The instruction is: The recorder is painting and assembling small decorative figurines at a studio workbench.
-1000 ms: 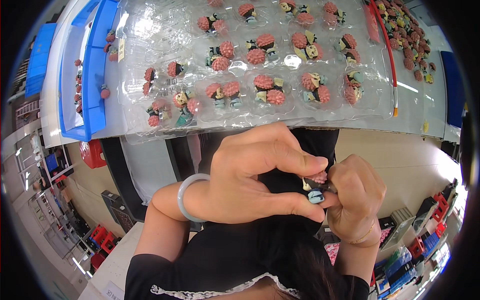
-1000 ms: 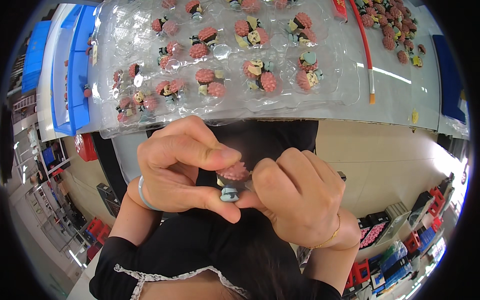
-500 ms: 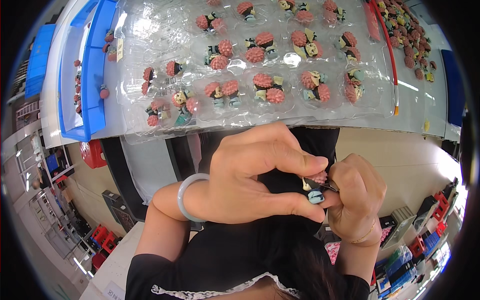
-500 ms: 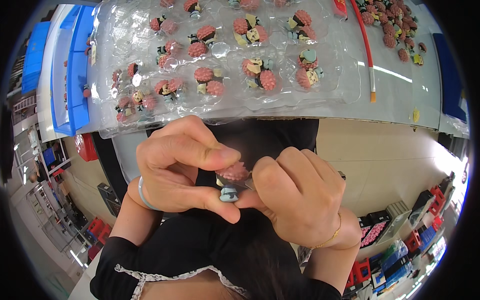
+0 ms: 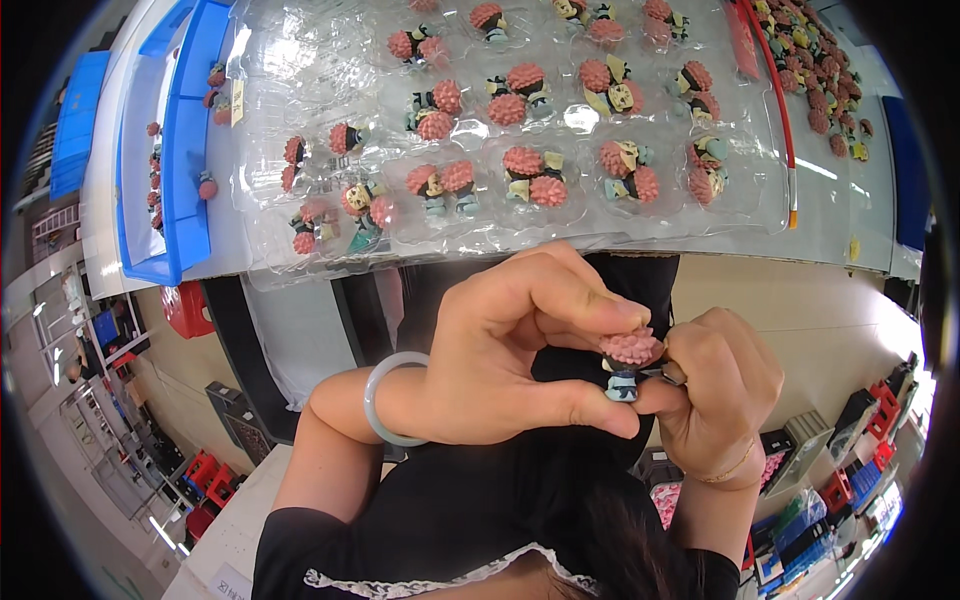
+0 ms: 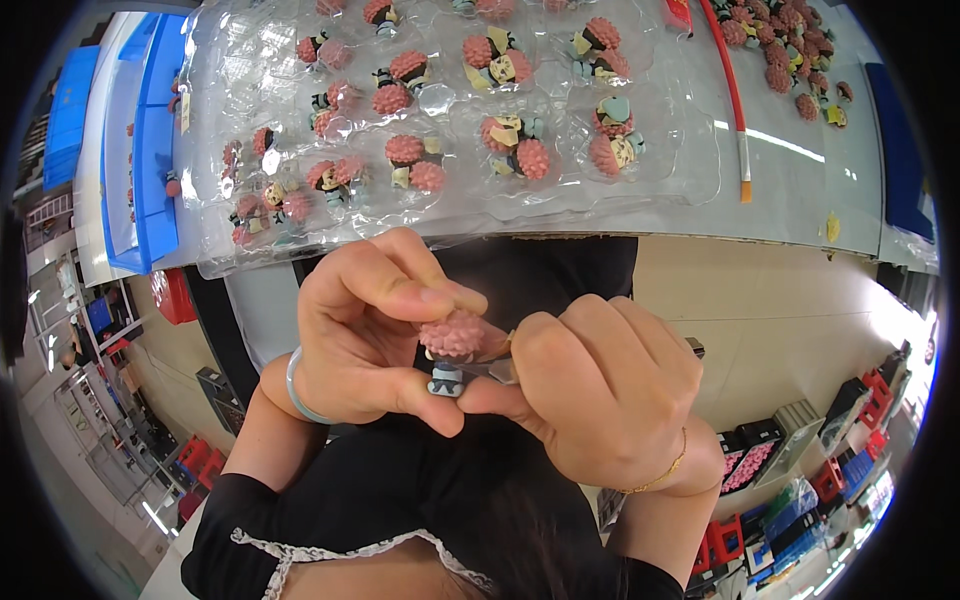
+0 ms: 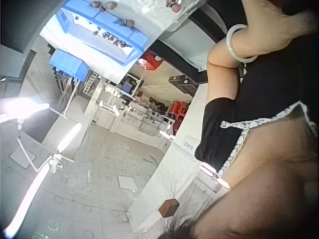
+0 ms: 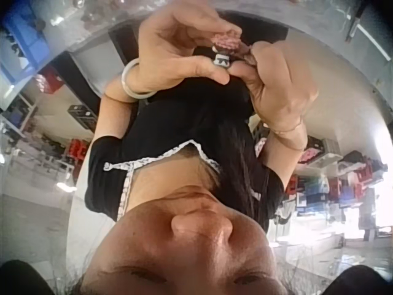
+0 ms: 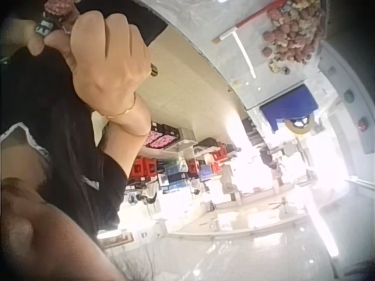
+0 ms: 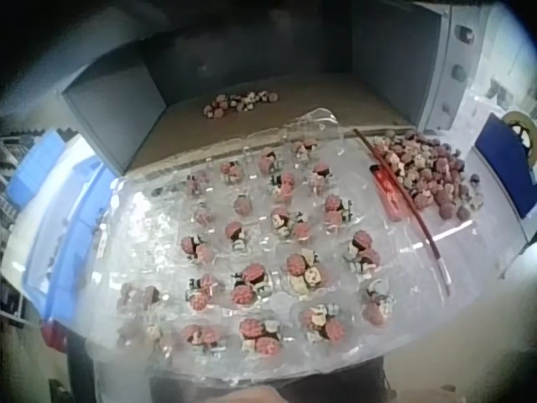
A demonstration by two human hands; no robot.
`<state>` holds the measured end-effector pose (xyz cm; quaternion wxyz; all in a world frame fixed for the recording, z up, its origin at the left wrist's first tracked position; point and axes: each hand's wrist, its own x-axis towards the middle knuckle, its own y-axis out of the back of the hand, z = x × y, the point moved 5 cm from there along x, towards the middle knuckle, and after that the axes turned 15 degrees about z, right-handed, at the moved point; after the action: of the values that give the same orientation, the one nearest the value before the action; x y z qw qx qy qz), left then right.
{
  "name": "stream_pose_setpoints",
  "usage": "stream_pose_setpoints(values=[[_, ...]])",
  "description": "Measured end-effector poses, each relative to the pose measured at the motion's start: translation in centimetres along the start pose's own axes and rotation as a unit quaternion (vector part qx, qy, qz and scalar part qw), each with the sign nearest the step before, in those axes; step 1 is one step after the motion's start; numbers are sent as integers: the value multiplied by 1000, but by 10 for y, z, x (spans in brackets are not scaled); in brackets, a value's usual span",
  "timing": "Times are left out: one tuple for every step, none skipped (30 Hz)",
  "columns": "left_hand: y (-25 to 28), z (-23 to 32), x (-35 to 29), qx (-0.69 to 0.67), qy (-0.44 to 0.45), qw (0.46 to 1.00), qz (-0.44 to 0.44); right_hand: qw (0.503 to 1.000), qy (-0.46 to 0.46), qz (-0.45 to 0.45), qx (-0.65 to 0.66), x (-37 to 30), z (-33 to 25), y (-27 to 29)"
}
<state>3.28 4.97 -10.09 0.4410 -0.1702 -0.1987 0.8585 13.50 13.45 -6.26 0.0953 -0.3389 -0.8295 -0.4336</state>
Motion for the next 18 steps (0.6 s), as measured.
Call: stream_pose_setpoints(values=[[1, -1, 0, 2, 8, 1000, 3, 1000, 3, -6, -3, 0, 0, -1], [1, -1, 0, 2, 9, 1000, 3, 1000, 6, -12, -6, 0, -1, -1], [2, -1, 0, 12, 2, 1000, 0, 1000, 6, -13, -6, 0, -1, -2], [2, 0, 0, 21, -4, 1000, -2, 1000, 6, -15, -9, 0, -1, -2], [2, -1, 0, 21, -4, 1000, -2, 1000, 7, -17, -13, 0, -1, -2], [2, -1, 0, 23, -9, 1000, 0, 1000, 6, -18, -12, 1, -1, -2], [2, -1, 1, 25, -14, 1000, 2, 1000, 5, -20, -14, 1, -1, -2], [2, 0, 1, 25, -13, 1000, 1, 1000, 4, -22, -16, 0, -1, -2], [2, 0, 1, 28, -16, 999, 2, 1000, 3, -22, -16, 0, -1, -2], [2, 1, 1, 32, -19, 999, 4, 999, 10, -22, -23, 0, -2, -2], [1, 2, 1, 32, -19, 999, 4, 999, 16, -22, -29, -1, -2, -2], [1, 2, 1, 35, -21, 999, 7, 999, 16, -22, -29, -1, -2, -3], [2, 2, 1, 38, -24, 999, 9, 1000, 6, -16, -21, -2, -1, -3], [2, 2, 1, 39, -24, 999, 10, 1000, -4, -10, -13, -2, 0, -3], [2, 3, 1, 50, -31, 998, 9, 1000, -4, -10, -13, -2, 0, -3], [2, 4, 2, 61, -38, 997, 8, 1000, -1, -13, -19, -2, -1, -3], [2, 4, 2, 61, -38, 997, 8, 1000, 1, -15, -26, -2, -1, -3], [2, 4, 2, 65, -36, 997, 7, 1000, 1, -16, -26, -1, -1, -2]])
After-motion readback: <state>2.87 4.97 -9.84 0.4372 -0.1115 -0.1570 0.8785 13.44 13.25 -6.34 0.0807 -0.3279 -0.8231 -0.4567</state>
